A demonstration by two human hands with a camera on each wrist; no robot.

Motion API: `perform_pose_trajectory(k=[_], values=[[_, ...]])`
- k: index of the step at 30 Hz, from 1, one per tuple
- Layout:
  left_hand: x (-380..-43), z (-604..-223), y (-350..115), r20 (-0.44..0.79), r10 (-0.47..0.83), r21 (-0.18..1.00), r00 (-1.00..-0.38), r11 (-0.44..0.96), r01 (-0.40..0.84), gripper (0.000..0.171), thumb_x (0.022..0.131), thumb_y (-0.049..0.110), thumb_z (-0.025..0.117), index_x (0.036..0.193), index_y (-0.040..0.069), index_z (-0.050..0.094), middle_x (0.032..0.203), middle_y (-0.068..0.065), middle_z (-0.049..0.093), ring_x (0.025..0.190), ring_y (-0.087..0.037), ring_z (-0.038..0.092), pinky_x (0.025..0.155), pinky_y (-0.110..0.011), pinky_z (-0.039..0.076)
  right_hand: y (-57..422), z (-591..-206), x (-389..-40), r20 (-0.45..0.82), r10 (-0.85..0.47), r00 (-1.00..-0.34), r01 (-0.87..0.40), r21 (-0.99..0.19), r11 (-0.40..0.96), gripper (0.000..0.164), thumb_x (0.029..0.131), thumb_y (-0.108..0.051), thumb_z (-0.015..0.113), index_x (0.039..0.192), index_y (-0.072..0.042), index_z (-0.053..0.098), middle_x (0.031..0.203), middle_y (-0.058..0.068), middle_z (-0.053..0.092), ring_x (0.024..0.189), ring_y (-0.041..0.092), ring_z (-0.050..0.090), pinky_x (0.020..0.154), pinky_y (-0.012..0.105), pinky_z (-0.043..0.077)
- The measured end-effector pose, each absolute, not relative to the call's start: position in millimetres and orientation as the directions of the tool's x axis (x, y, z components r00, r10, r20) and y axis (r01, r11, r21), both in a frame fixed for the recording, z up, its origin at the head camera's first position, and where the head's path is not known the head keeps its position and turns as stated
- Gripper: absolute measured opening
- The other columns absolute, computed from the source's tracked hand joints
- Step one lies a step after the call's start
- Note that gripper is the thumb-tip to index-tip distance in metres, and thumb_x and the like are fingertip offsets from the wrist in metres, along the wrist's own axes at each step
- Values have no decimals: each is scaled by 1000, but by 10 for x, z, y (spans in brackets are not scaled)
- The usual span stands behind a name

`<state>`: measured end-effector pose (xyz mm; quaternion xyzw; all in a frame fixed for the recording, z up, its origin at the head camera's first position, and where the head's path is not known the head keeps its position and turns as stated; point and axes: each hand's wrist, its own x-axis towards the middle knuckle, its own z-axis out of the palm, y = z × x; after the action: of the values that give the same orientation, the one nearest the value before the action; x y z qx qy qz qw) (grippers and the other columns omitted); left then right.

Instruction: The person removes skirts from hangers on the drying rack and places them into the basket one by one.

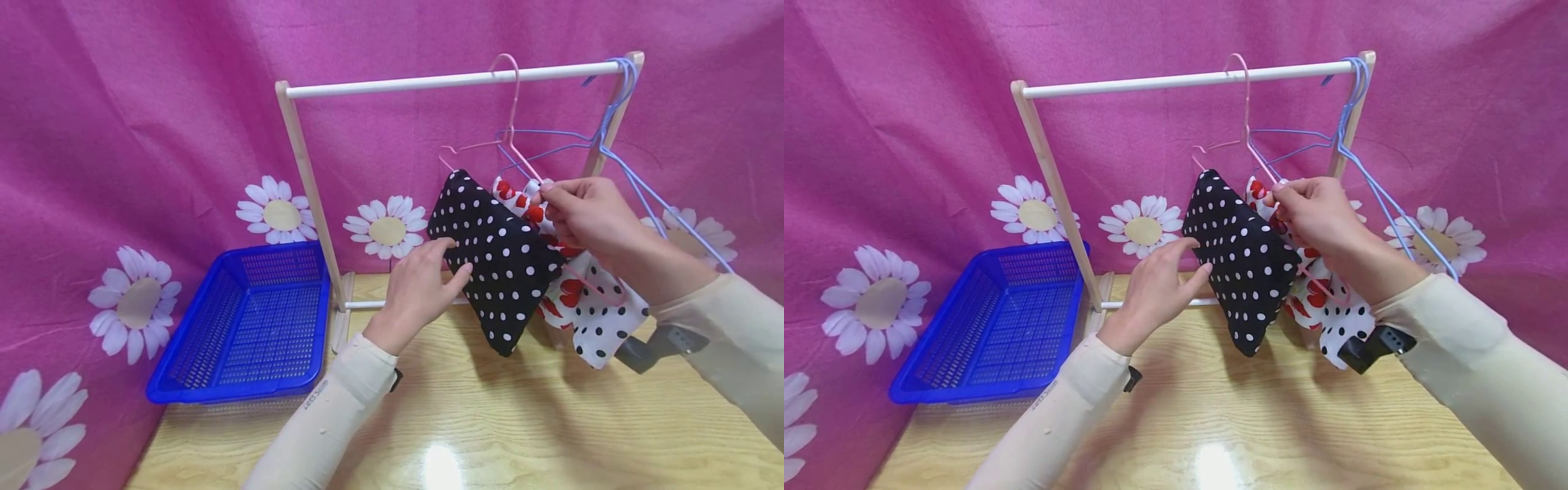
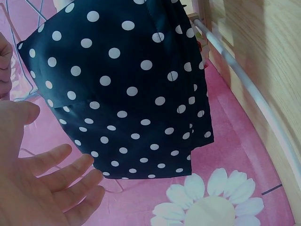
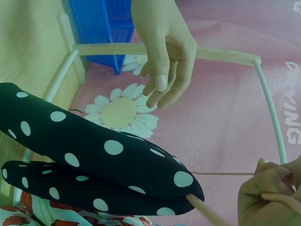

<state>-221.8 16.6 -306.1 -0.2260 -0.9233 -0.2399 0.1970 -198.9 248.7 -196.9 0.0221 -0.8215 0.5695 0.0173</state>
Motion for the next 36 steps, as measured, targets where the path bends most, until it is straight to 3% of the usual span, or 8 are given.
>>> perform_pose_trajectory(k=[9, 12, 22, 30, 36], values=[[-2248, -3087, 142, 484, 313, 353, -817, 785, 509, 49, 97, 46, 61, 135, 16, 61, 112, -1, 73, 99, -15, 69, 86, -37, 56, 2449, -1973, -2010, 53, -37, -998, -62, -946, 318, 36, 108, -33, 45, 80, -24, 65, 56, -10, 40, 49, 6, 33, 44, 24, 32], [-2250, -3090, 133, 486, 307, 353, -818, 788, 505, 48, 97, 46, 61, 134, 16, 61, 108, 1, 73, 98, -14, 69, 85, -37, 56, 2436, -1975, -2022, 57, -40, -998, -67, -943, 325, 36, 108, -33, 46, 79, -23, 65, 57, -10, 42, 49, 6, 33, 43, 27, 26], [-2269, -3119, 107, 474, 301, 373, -827, 782, 499, 49, 97, 46, 61, 135, 14, 60, 117, -4, 73, 105, -18, 68, 91, -40, 56, 2356, -1987, -2052, 53, -54, -997, -67, -948, 310, 38, 108, -30, 46, 76, -23, 64, 55, -10, 41, 47, 5, 32, 41, 25, 25], [-2278, -3145, 90, 477, 293, 381, -829, 780, 495, 48, 98, 46, 60, 133, 14, 61, 101, -1, 72, 90, -16, 68, 82, -37, 56, 2319, -2029, -2070, 67, -49, -997, -79, -941, 329, 37, 108, -28, 46, 76, -26, 65, 54, -10, 40, 46, 4, 32, 42, 23, 27], [-2288, -3172, 59, 464, 276, 398, -842, 784, 477, 48, 98, 47, 60, 134, 15, 61, 103, -2, 72, 91, -17, 68, 82, -39, 56, 2272, -2058, -2079, 97, -48, -994, -108, -932, 346, 37, 107, -26, 46, 76, -28, 65, 51, -11, 39, 44, 4, 32, 40, 23, 27]])
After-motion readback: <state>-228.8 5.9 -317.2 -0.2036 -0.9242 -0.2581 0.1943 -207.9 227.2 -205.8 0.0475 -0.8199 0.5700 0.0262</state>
